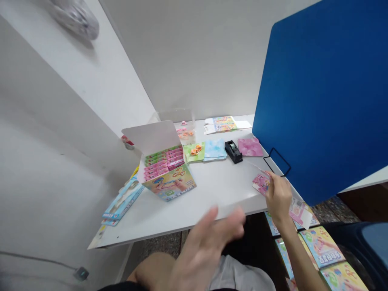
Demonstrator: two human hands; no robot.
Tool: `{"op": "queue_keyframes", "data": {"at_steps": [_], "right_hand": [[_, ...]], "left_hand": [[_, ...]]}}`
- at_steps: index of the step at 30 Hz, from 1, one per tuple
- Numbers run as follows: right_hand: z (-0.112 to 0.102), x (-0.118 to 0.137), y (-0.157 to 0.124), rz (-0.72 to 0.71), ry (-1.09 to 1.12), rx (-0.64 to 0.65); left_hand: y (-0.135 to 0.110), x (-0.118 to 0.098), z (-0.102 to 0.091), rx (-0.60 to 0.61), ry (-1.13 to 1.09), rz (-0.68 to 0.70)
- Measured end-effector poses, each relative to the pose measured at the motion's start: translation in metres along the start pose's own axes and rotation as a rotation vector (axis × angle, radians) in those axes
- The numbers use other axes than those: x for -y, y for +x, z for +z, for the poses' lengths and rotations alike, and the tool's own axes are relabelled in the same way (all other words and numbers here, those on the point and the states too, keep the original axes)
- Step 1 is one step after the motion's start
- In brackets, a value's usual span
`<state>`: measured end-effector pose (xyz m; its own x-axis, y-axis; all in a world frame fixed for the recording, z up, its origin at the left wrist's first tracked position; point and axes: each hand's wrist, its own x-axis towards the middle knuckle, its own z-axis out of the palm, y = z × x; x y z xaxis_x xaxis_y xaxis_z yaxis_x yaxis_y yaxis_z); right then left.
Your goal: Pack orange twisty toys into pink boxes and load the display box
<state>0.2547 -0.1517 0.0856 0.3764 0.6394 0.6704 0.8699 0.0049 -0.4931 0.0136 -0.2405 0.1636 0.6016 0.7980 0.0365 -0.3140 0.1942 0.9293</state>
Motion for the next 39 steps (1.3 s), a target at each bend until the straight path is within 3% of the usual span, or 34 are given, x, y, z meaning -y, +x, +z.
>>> {"op": "queue_keyframes", "data": {"at_steps": [2,5,8,12,17,21,25,28,33,39], "right_hand": [[-0.014,0.021,0.000,0.122,0.293,-0.057],[-0.025,0.046,0.001,0.289,0.688,0.107],[-0.022,0.058,0.003,0.363,0.877,0.270],[-0.003,0.058,-0.001,0.438,0.968,0.357],[0.025,0.050,-0.020,0.400,0.910,0.471],[0.033,0.035,-0.033,0.209,0.773,0.629],[0.030,0.024,-0.040,0.069,0.667,0.745],[0.031,0.021,-0.046,0.131,0.657,0.782],[0.037,0.022,-0.053,0.213,0.745,0.738],[0.031,0.027,-0.048,0.213,0.794,0.689]], "left_hand": [[0.038,0.008,-0.011,-0.084,0.029,0.056],[0.085,0.032,-0.026,-0.264,0.062,0.075],[0.106,0.057,-0.040,-0.228,0.026,0.020],[0.104,0.075,-0.053,-0.083,-0.318,-0.178],[0.096,0.086,-0.063,0.021,-0.570,-0.272],[0.091,0.098,-0.074,0.024,-0.505,-0.363],[0.086,0.104,-0.086,-0.059,-0.357,-0.437],[0.083,0.106,-0.092,-0.084,-0.289,-0.464],[0.081,0.108,-0.090,-0.080,-0.171,-0.551],[0.083,0.112,-0.092,-0.058,-0.068,-0.469]]}}
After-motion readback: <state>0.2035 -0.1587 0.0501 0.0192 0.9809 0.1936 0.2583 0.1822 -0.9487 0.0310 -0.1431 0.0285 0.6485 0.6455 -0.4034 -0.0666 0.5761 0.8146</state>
